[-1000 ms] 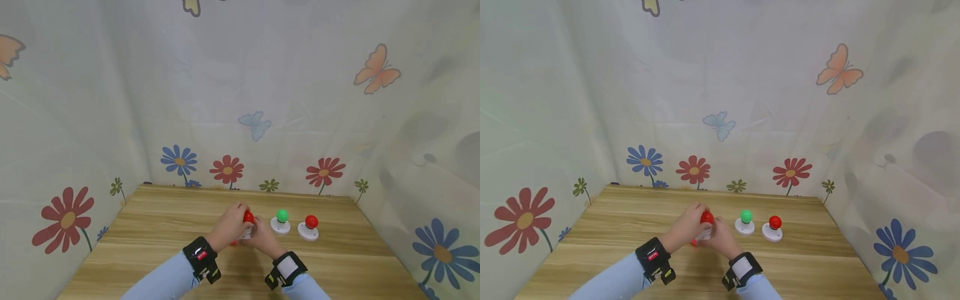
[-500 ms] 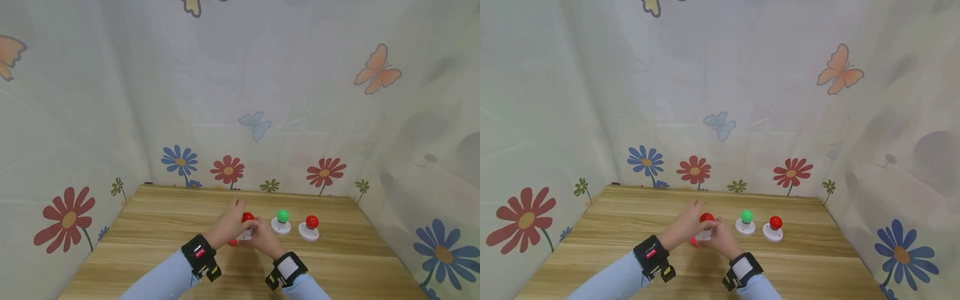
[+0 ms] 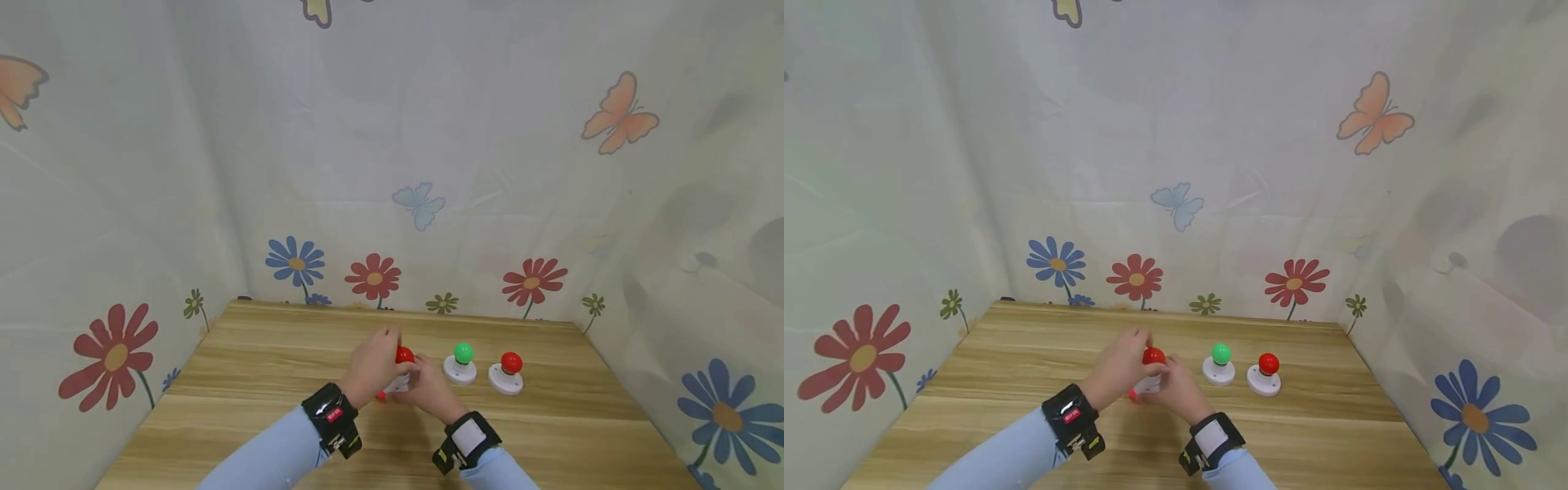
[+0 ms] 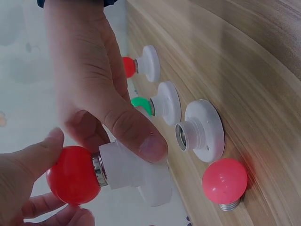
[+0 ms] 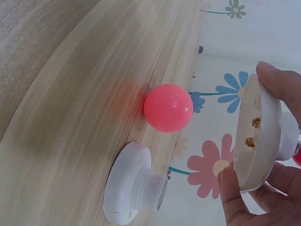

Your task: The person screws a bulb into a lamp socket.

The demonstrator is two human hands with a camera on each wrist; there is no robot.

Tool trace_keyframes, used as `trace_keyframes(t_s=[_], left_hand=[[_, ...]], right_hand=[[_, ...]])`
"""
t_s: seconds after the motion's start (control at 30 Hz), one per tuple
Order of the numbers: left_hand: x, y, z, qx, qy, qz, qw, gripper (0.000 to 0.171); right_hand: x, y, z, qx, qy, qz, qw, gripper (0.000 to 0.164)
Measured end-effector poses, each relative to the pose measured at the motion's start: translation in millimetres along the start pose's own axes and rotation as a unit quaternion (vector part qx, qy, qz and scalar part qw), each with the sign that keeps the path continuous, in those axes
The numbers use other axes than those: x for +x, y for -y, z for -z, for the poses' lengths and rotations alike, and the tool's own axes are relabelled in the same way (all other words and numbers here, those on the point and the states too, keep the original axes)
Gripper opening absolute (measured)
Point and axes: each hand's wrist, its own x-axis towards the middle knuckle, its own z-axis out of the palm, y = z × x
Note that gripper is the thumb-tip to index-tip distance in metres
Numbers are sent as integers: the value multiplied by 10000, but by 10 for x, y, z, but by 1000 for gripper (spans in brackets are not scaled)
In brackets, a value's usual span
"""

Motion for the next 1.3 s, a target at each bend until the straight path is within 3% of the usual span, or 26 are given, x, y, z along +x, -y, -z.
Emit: trace_keyframes(t_s=[0.23,0.47,0.67,0.8,1.03,1.3], left_hand=[[-9,-29,-2,-251,289,-12,9993,47],[-14,-56,20,-593,591,-270,9961,35],[-26,-61,37,-864,691,-100,9938,62],[-18,-72,49,-614,473,92,9969,71],[-17,-40,15,215,216,46,9995,56],[-16,-1,-9,-132,418,-115,9990,39]], right_hand=[[-2,-15,-6,-83,-58,-41,9999,70],[-6,-43,-16,-244,-192,174,9994,64],[-20,-47,-6,-92,-31,-38,9999,65],[-30,-34,6,72,-13,14,10000,64],[-2,-13,-20,-55,-27,21,10000,62],[1,-22,-47,81,53,-25,9999,66]])
